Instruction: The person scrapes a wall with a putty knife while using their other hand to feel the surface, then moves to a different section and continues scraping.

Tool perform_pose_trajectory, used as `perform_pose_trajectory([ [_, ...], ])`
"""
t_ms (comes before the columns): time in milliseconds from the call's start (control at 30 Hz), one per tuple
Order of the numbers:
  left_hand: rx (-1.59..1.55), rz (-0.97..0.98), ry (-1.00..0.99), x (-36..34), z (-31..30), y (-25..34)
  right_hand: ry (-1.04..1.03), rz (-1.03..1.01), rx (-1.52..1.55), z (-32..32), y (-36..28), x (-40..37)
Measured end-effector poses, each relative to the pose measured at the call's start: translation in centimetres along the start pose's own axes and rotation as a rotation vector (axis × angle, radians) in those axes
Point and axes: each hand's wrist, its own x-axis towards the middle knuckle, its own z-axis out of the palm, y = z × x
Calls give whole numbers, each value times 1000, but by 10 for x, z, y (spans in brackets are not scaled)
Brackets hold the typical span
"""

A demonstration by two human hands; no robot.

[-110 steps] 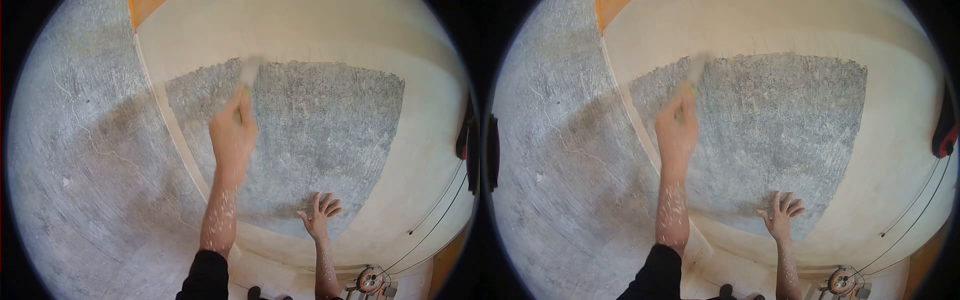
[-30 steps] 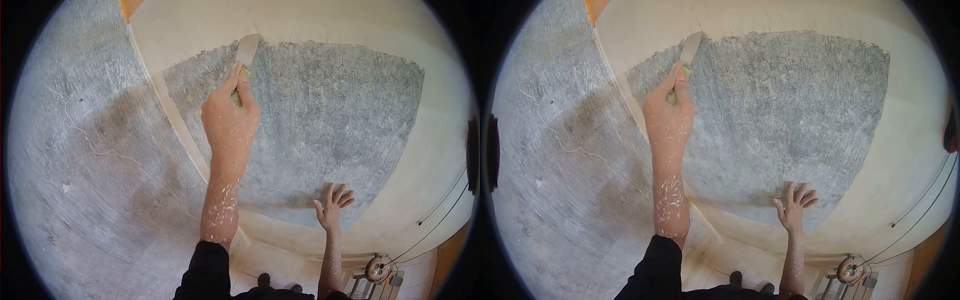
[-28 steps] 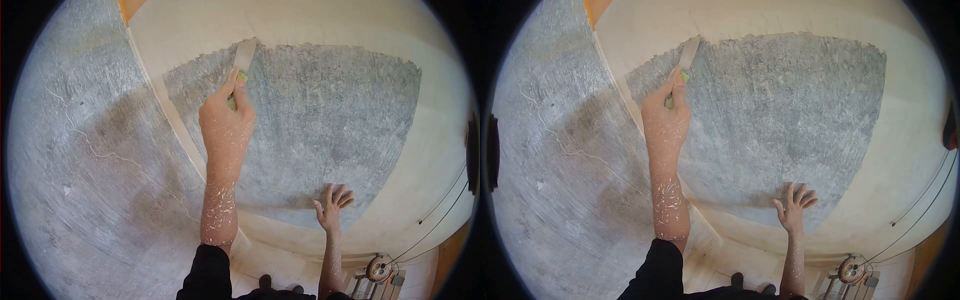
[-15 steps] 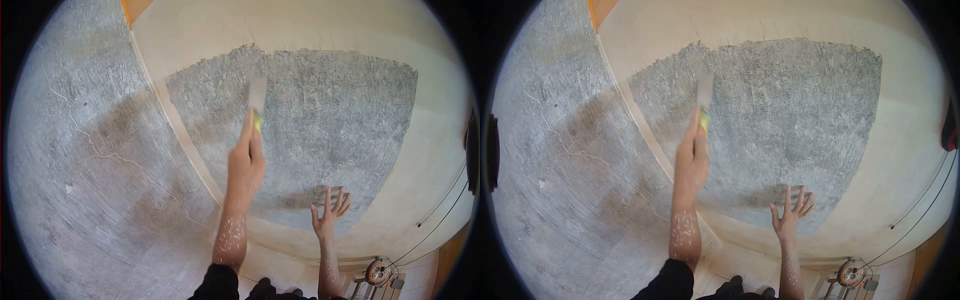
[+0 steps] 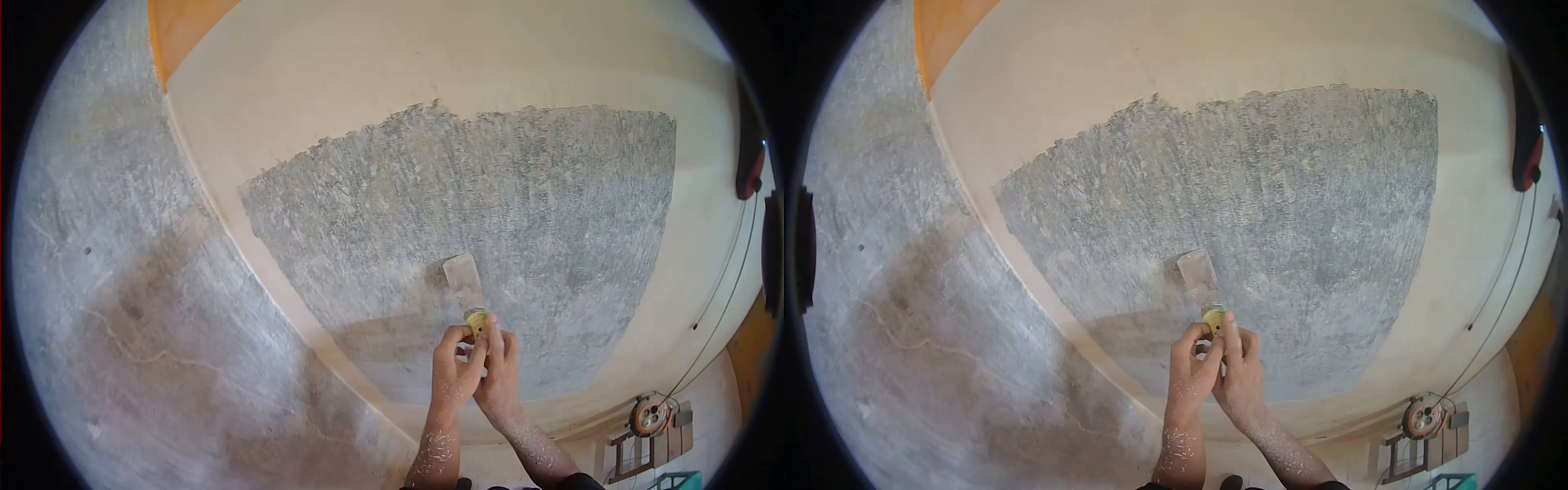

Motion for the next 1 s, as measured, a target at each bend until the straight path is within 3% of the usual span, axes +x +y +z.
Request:
perform_pose_trajectory([
  [133,-145,117,-82,5,-24,-13,154,2,-187,10,-2,15],
  [267,-141,-45,-77,9,-84,-71,236,-18,-412,-19,-19,37],
  [333,3,-140,32,11,-117,-113,238,-14,-547,-40,-45,61],
  [500,-55,-229,69,14,-159,-125,310,-116,-841,-56,-84,123],
  [700,-145,-91,137,20,-182,-155,307,-189,-936,-59,-89,128],
  [1000,-220,-146,99,27,-188,-154,330,-77,-871,-62,-115,147],
])
